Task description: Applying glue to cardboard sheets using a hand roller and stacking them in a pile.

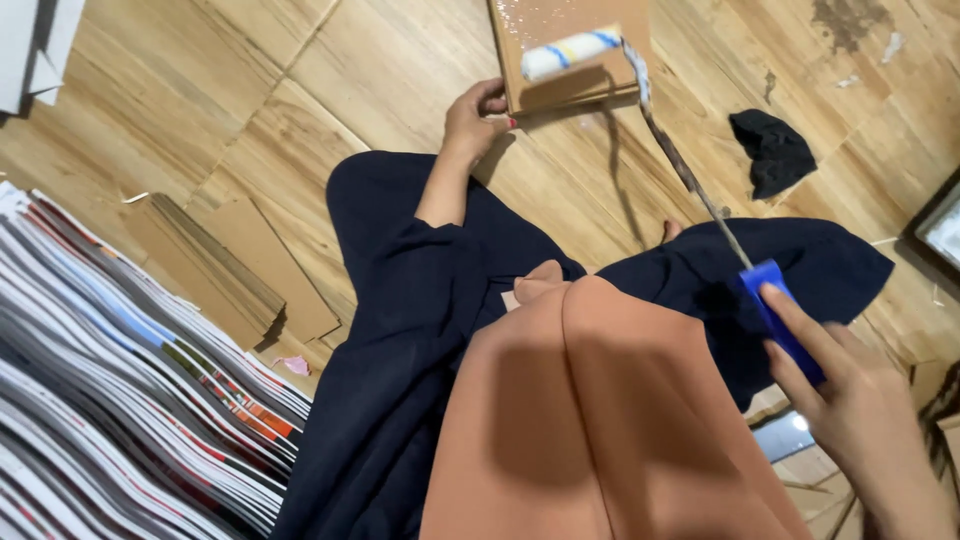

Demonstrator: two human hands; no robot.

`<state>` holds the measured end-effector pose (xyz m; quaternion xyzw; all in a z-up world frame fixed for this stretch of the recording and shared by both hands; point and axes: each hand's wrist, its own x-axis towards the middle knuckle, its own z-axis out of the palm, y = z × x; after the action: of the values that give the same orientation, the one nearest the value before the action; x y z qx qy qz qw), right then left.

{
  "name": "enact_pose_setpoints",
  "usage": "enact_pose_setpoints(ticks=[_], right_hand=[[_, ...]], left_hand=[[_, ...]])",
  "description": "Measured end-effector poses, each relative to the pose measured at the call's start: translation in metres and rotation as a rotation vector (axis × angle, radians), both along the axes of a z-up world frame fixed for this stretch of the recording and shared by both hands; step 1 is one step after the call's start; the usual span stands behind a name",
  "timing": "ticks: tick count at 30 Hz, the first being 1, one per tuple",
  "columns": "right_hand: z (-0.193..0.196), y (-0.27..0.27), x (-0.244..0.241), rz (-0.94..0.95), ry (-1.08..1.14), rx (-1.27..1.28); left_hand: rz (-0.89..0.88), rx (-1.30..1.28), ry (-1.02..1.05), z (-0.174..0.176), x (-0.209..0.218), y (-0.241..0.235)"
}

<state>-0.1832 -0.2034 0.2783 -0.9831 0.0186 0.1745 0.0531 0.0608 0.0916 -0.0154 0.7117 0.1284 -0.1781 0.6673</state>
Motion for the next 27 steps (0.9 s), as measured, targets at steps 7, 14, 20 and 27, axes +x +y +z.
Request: enact_pose_setpoints(ticks=[7, 14, 20, 27], right_hand=[[-0.034, 0.025, 0.017, 0.074, 0.018, -0.144], [-0.026, 0.026, -0.003, 0.051, 0.083, -0.301], [-0.069, 0.064, 0.090, 0.126, -0.174, -0.040], [-0.091, 0.070, 0.151, 0.075, -0.326, 0.397]], left_hand=[[0.288, -0.046, 0.094, -0.012, 0.003, 0.009], [0.359, -0.167, 0.124, 0.008, 0.005, 0.001], [0.328, -0.093, 0.098, 0.011, -0.001, 0.005], [0.298, 0.018, 0.033, 0.005, -0.001, 0.007]])
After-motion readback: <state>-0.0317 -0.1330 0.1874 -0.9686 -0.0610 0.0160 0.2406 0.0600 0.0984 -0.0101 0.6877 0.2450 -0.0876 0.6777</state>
